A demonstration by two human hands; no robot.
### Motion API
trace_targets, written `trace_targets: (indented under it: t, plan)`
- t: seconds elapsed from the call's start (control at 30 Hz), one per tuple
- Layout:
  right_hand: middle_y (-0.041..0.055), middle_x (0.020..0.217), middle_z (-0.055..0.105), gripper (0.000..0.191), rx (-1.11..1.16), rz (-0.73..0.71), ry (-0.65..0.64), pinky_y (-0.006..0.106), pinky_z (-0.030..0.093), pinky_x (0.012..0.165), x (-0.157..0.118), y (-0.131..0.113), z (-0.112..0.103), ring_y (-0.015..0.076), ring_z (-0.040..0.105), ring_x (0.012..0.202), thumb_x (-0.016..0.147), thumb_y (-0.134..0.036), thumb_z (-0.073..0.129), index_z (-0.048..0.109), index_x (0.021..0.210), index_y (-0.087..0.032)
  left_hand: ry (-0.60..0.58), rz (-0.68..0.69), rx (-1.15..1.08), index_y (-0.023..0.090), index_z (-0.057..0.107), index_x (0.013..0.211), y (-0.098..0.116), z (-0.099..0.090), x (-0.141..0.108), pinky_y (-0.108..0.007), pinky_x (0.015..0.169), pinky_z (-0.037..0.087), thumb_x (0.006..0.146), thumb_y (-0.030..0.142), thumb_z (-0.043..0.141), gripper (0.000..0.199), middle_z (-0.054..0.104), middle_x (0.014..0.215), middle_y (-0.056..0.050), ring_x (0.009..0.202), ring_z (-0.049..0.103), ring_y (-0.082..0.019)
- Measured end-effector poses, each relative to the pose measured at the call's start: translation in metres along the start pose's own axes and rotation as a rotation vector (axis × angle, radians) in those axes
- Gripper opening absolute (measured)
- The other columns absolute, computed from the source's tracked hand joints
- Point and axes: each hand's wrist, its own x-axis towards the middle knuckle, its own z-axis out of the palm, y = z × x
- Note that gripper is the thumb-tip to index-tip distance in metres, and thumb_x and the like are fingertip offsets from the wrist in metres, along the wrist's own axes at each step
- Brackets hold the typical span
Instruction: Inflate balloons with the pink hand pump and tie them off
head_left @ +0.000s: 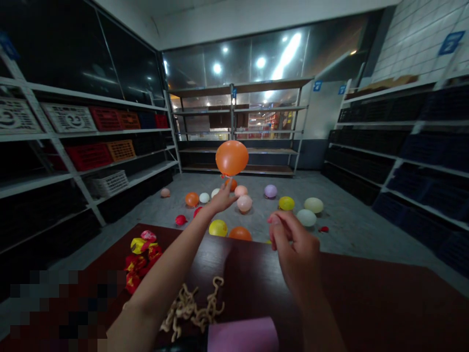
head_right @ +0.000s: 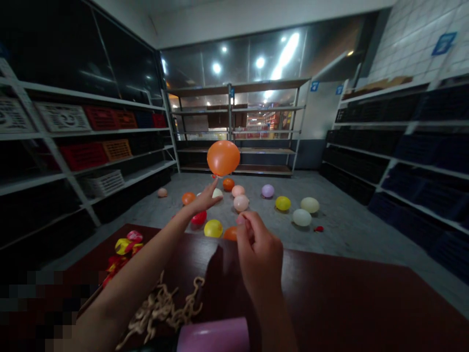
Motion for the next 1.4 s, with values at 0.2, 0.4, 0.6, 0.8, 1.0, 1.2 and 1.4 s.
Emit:
trace_targets:
  t: [0.2,0.4,0.6,0.8,1.0,1.2,1.4]
  plan:
    - [-0.0021,0.062,0.056,0.028,-0.024,-0.007,-0.124,0.024,0.036,0.051,-0.001,-0.001,0.005,0.0131,0.053,0.055,0.093,-0.045,0.043,0.061,0.087,-0.025,-0.104,0.062,0.084,0.011,0.031,0.152,-0.015,-0.007,-0.033,-0.043,0.114,0.031,0.090,0.040,0.055,0.072,0.039,0.152,-0.019,0.140,0.039,-0.029]
    - [-0.0021,0.059,0.055,0.029,-0.127,-0.061,-0.264,0.026,0.037,0.055,-0.009,-0.014,0.008,0.0133,0.052,0.054,0.093,-0.045,0.042,0.060,0.083,-0.024,-0.083,-0.056,0.242,0.012,0.037,0.148,-0.036,-0.036,-0.114,-0.045,0.112,0.034,0.092,0.040,0.052,0.064,0.043,0.150,-0.018,0.138,0.042,-0.030]
    - [0.0015,0.073,0.066,0.030,-0.265,-0.147,-0.548,0.028,0.040,0.062,-0.021,-0.015,0.028,0.0165,0.061,0.066,0.093,-0.046,0.042,0.062,0.086,-0.024,0.095,-0.191,0.247,0.015,0.048,0.139,-0.060,-0.079,-0.219,-0.045,0.108,0.040,0.093,0.036,0.052,0.051,0.054,0.141,-0.016,0.129,0.052,-0.028]
    - [0.0056,0.101,0.070,0.033,-0.333,-0.176,-0.939,0.034,0.047,0.081,-0.065,0.031,0.054,0.0214,0.063,0.092,0.088,-0.052,0.052,0.065,0.101,-0.025,0.263,-0.296,0.274,0.014,0.059,0.122,-0.080,-0.093,-0.309,-0.041,0.105,0.042,0.093,0.025,0.051,0.032,0.064,0.125,-0.014,0.118,0.058,-0.025]
    - [0.0106,0.121,0.063,0.059,-0.436,-0.202,-1.063,0.041,0.046,0.093,-0.114,0.072,0.044,0.0275,0.060,0.108,0.077,-0.057,0.065,0.060,0.124,-0.022,0.296,-0.262,0.338,0.017,0.061,0.115,-0.086,-0.077,-0.359,-0.041,0.103,0.041,0.093,0.024,0.050,0.025,0.065,0.117,-0.012,0.115,0.056,-0.025]
    - [0.0081,0.116,0.065,0.050,-0.529,-0.233,-0.997,0.040,0.046,0.087,-0.130,0.072,0.040,0.0274,0.061,0.101,0.076,-0.061,0.064,0.068,0.111,-0.025,0.259,-0.312,0.445,0.019,0.062,0.119,-0.101,-0.072,-0.350,-0.045,0.099,0.041,0.088,0.007,0.042,0.039,0.063,0.121,-0.012,0.117,0.053,-0.029]
    - [0.0077,0.099,0.072,0.049,-0.463,-0.035,-0.865,0.039,0.048,0.074,-0.118,0.075,0.039,0.0270,0.065,0.086,0.074,-0.062,0.065,0.071,0.105,-0.024,0.116,-0.318,0.584,0.020,0.068,0.098,-0.114,-0.081,-0.339,-0.052,0.098,0.037,0.086,0.018,0.059,0.015,0.066,0.113,-0.014,0.117,0.050,-0.035]
